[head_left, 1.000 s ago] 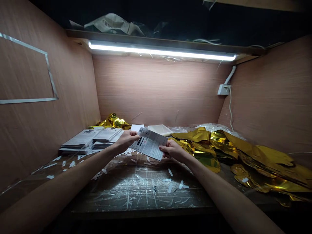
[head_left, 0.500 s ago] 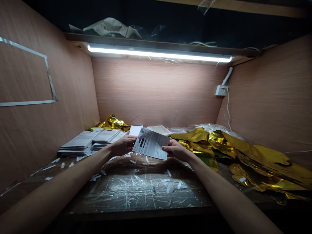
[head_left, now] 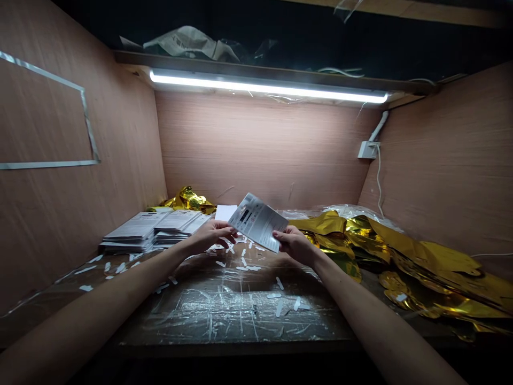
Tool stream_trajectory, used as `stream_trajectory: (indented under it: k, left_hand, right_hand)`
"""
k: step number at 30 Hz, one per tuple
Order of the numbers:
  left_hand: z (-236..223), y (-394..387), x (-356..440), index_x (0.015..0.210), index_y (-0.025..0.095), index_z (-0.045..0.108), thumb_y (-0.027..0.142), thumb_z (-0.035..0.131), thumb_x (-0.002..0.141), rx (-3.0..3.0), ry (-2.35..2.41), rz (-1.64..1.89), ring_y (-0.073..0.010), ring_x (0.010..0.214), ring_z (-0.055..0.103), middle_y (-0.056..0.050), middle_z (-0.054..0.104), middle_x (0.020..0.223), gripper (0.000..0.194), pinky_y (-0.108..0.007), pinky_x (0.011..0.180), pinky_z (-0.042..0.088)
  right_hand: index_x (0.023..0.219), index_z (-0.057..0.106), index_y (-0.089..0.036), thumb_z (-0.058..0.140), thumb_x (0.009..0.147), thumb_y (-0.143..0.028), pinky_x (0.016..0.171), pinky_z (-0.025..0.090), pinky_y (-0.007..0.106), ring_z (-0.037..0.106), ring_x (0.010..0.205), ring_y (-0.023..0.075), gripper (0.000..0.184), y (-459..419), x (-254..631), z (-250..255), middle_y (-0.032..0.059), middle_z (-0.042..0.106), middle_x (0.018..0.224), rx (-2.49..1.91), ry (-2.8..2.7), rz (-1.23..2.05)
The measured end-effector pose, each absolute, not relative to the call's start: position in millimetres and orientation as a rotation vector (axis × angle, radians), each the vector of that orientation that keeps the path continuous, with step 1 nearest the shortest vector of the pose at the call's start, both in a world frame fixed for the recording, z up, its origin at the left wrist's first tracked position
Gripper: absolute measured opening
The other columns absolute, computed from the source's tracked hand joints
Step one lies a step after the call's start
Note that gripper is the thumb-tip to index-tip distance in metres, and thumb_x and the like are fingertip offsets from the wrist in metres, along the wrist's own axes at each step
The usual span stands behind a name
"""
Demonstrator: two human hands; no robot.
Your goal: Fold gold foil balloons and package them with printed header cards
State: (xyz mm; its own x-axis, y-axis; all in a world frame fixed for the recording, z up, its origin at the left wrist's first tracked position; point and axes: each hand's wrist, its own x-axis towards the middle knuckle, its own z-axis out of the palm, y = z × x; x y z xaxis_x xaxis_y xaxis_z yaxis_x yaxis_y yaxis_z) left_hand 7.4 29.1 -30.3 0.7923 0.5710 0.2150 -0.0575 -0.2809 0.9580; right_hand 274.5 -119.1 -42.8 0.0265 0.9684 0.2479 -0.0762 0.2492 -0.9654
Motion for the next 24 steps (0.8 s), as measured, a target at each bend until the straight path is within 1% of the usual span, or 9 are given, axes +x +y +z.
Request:
stream_trajectory:
  k: [3, 5, 7, 9, 11, 13, 16, 19, 24]
  left_hand:
    - [-30, 24, 9, 0.091, 0.015, 0.083, 0.048, 0.08, 0.081, 1.906, 0.458, 0.665, -0.023, 0.087, 0.071, -0.015, 0.078, 0.102, 0.034, -0.028, 0.064, 0.059]
    - [-30, 20, 12, 0.087, 0.015, 0.083, 0.044, 0.086, 0.073, 1.96, 0.488, 0.69, -0.0227, 0.083, 0.071, -0.015, 0.079, 0.103, 0.032, -0.029, 0.062, 0.06]
    - [-30, 17, 14, 0.08, 0.016, 0.082, 0.039, 0.09, 0.066, 1.969, 0.507, 0.712, -0.0226, 0.079, 0.072, -0.014, 0.079, 0.102, 0.028, -0.029, 0.058, 0.059]
    - [-32, 15, 16, 0.077, 0.017, 0.08, 0.036, 0.09, 0.066, 2.029, 0.527, 0.759, -0.0217, 0.074, 0.072, -0.012, 0.08, 0.094, 0.024, -0.028, 0.056, 0.057]
    - [-35, 13, 17, 0.078, 0.019, 0.081, 0.032, 0.086, 0.071, 2.205, 0.52, 0.837, -0.02, 0.071, 0.072, -0.008, 0.08, 0.084, 0.016, -0.027, 0.061, 0.055]
    - [-38, 9, 17, 0.081, 0.021, 0.082, 0.025, 0.081, 0.077, 2.478, 0.439, 0.86, -0.0183, 0.072, 0.072, -0.005, 0.08, 0.079, 0.006, -0.026, 0.069, 0.053]
    - [-40, -1, 18, 0.087, 0.024, 0.083, 0.021, 0.072, 0.084, 2.798, 0.282, 0.783, -0.0163, 0.069, 0.071, -0.003, 0.08, 0.08, 0.012, -0.025, 0.068, 0.048]
    - [-39, -10, 20, 0.095, 0.025, 0.082, 0.024, 0.068, 0.09, 2.903, 0.225, 0.794, -0.0159, 0.068, 0.07, -0.004, 0.08, 0.083, 0.016, -0.025, 0.065, 0.046]
    - [-39, -12, 24, 0.097, 0.022, 0.08, 0.035, 0.065, 0.094, 2.876, 0.318, 0.987, -0.015, 0.063, 0.069, -0.003, 0.079, 0.078, 0.02, -0.025, 0.065, 0.047]
  right_hand:
    - [0.07, 0.057, -0.017, 0.089, 0.064, -0.051, 0.044, 0.027, 0.022, 0.039, 0.049, 0.0067, 0.047, -116, 279, -41, -0.0013, 0.055, 0.061, -0.927, -1.139, 0.94]
    - [0.066, 0.056, -0.017, 0.087, 0.064, -0.058, 0.043, 0.024, 0.022, 0.035, 0.045, 0.006, 0.051, -112, 284, -43, -0.0004, 0.055, 0.057, -0.963, -1.113, 0.862]
    - [0.06, 0.055, -0.017, 0.08, 0.067, -0.065, 0.042, 0.023, 0.024, 0.031, 0.042, 0.0059, 0.054, -107, 288, -46, -0.001, 0.051, 0.05, -1.033, -1.115, 0.772]
    - [0.058, 0.056, -0.018, 0.07, 0.076, -0.067, 0.043, 0.024, 0.025, 0.03, 0.041, 0.0073, 0.054, -104, 292, -49, -0.0016, 0.047, 0.046, -1.143, -1.151, 0.66]
    - [0.06, 0.058, -0.018, 0.061, 0.083, -0.061, 0.045, 0.029, 0.025, 0.036, 0.042, 0.0099, 0.049, -103, 294, -51, -0.0001, 0.049, 0.047, -1.28, -1.218, 0.545]
    - [0.062, 0.059, -0.018, 0.061, 0.085, -0.049, 0.049, 0.034, 0.026, 0.046, 0.047, 0.0128, 0.038, -105, 293, -52, 0.0029, 0.057, 0.053, -1.404, -1.327, 0.44]
    - [0.062, 0.061, -0.018, 0.06, 0.084, -0.035, 0.056, 0.038, 0.026, 0.055, 0.056, 0.0157, 0.028, -110, 287, -51, 0.0043, 0.064, 0.061, -1.545, -1.585, 0.226]
    - [0.069, 0.067, -0.018, 0.052, 0.092, -0.034, 0.059, 0.038, 0.026, 0.057, 0.06, 0.0172, 0.031, -114, 282, -47, 0.0054, 0.068, 0.067, -1.643, -1.738, -0.039]
    - [0.095, 0.077, -0.016, 0.043, 0.101, -0.039, 0.067, 0.04, 0.03, 0.067, 0.073, 0.0245, 0.041, -115, 280, -38, 0.0117, 0.076, 0.08, -1.759, -1.457, -0.385]
